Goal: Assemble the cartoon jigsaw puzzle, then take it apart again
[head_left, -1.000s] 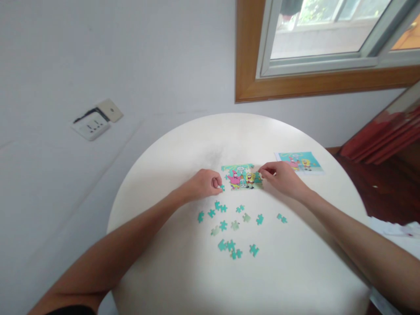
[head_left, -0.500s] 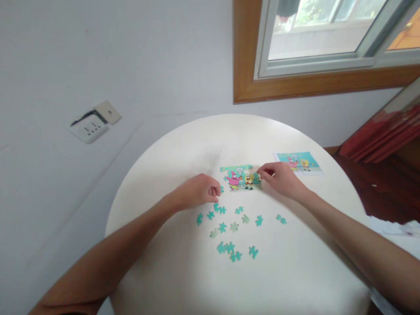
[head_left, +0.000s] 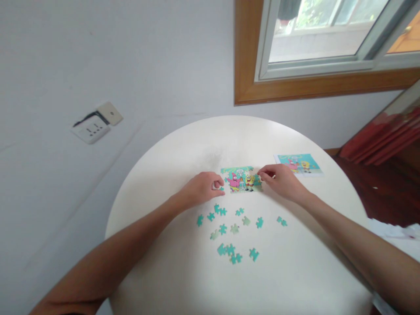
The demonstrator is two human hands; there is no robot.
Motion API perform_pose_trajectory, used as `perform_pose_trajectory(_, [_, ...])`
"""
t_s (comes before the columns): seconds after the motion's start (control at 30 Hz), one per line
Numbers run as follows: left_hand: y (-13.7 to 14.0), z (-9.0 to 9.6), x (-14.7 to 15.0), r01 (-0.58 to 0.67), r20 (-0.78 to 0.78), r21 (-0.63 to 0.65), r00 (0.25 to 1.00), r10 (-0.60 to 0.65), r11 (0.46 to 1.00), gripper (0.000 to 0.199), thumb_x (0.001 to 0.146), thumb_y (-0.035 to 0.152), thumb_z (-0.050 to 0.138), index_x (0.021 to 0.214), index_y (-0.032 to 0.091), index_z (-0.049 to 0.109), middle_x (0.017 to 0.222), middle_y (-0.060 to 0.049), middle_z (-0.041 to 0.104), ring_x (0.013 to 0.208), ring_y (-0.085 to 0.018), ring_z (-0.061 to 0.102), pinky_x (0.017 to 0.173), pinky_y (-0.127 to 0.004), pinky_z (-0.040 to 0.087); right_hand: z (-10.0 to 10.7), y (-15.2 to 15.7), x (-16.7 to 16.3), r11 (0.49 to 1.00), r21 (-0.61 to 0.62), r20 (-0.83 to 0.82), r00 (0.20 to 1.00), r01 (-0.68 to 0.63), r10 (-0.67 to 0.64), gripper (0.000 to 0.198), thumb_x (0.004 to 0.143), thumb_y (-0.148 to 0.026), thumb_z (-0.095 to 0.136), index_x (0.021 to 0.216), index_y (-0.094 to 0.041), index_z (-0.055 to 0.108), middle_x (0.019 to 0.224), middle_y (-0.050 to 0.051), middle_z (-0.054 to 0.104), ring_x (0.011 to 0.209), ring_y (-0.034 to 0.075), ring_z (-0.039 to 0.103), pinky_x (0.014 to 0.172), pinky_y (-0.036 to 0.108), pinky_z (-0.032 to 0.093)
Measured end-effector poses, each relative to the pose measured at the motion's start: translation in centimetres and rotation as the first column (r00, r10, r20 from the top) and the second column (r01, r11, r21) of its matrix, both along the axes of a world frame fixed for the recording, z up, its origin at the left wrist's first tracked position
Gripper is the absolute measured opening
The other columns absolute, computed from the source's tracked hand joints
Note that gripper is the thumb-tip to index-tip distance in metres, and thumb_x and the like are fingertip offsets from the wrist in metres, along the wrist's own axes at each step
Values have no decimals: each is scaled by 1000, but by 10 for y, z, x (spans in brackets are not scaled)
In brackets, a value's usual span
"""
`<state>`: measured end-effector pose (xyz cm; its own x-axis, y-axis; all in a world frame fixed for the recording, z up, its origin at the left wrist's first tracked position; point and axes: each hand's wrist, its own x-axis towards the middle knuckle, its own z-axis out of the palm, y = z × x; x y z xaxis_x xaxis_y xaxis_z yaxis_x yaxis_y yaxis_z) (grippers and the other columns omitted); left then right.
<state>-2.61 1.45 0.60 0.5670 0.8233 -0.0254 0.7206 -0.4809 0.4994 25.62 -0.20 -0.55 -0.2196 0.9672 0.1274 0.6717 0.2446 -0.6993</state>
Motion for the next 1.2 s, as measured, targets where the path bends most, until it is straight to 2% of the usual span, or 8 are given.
perform_pose_trajectory(0.13, [-1, -4, 2, 26, -34, 11, 999, -26, 1000, 20, 72, 25, 75, 89, 16, 69, 82, -2, 65, 71, -14, 59, 65, -23, 42, 0, 0, 0, 1000, -8, 0, 1000, -5, 5, 24, 83, -24, 49, 79, -16, 71, 72, 5, 71, 66, 17, 60, 62, 29, 42])
perform_pose_trajectory(0.23, [1, 0, -3, 30, -65, -8, 997, -31, 1000, 15, 73, 22, 72, 86, 16, 69, 81, -1, 65, 70, -13, 58, 65, -22, 41, -2, 1, 0, 1000, -13, 1, 1000, -7, 7, 23, 82, -23, 49, 79, -16, 71, 72, 5, 71, 66, 17, 60, 62, 29, 41])
perform_pose_trajectory(0.47, [7, 16, -20, 73, -168, -186, 980, -105, 980, 12, 69, 18, 69, 81, 17, 68, 74, 1, 63, 69, -12, 57, 62, -21, 38, -2, 0, -1, 1000, -21, -2, 1000, -14, 14, 24, 82, -23, 49, 79, -16, 72, 73, 6, 72, 67, 18, 61, 63, 30, 42])
perform_pose_trajectory(0.67, [8, 16, -23, 112, -155, -266, 975, -157, 958, 12, 69, 17, 68, 81, 19, 67, 73, 2, 62, 68, -12, 56, 60, -21, 37, 0, 0, -1, 1000, -25, -1, 1000, -11, 11, 23, 81, -22, 50, 79, -16, 71, 73, 6, 72, 67, 18, 61, 64, 30, 43])
perform_pose_trajectory(0.8, [7, 18, -19, 106, -92, -310, 986, -140, 945, 11, 71, 22, 68, 80, 17, 65, 69, 2, 61, 65, -12, 56, 59, -21, 38, 0, 0, -1, 1000, -20, -6, 1000, -9, 9, 23, 81, -23, 49, 78, -16, 71, 73, 6, 72, 68, 18, 61, 63, 30, 42])
perform_pose_trajectory(0.87, [6, 19, -16, 61, -35, -286, 997, -74, 956, 10, 74, 26, 66, 77, 17, 62, 66, 2, 60, 62, -12, 55, 58, -21, 39, 0, 0, -1, 1000, -17, -8, 1000, -11, 11, 23, 82, -23, 49, 78, -16, 71, 73, 5, 71, 67, 18, 61, 63, 30, 42])
perform_pose_trajectory(1.0, [7, 18, -11, -43, 49, -148, 997, 51, 988, 13, 80, 28, 62, 76, 16, 63, 64, 1, 61, 61, -12, 56, 59, -22, 41, -1, 0, 0, 1000, -18, -4, 1000, -10, 10, 24, 82, -24, 49, 78, -16, 71, 72, 5, 71, 67, 18, 60, 64, 30, 43])
perform_pose_trajectory(1.2, [9, 12, -11, -55, 84, -49, 995, 59, 997, 13, 84, 22, 57, 83, 17, 70, 71, 0, 67, 64, -11, 60, 62, -22, 44, 1, 0, 0, 1000, -15, -2, 1000, -13, 13, 24, 82, -24, 49, 80, -16, 72, 74, 6, 72, 69, 19, 61, 64, 31, 44])
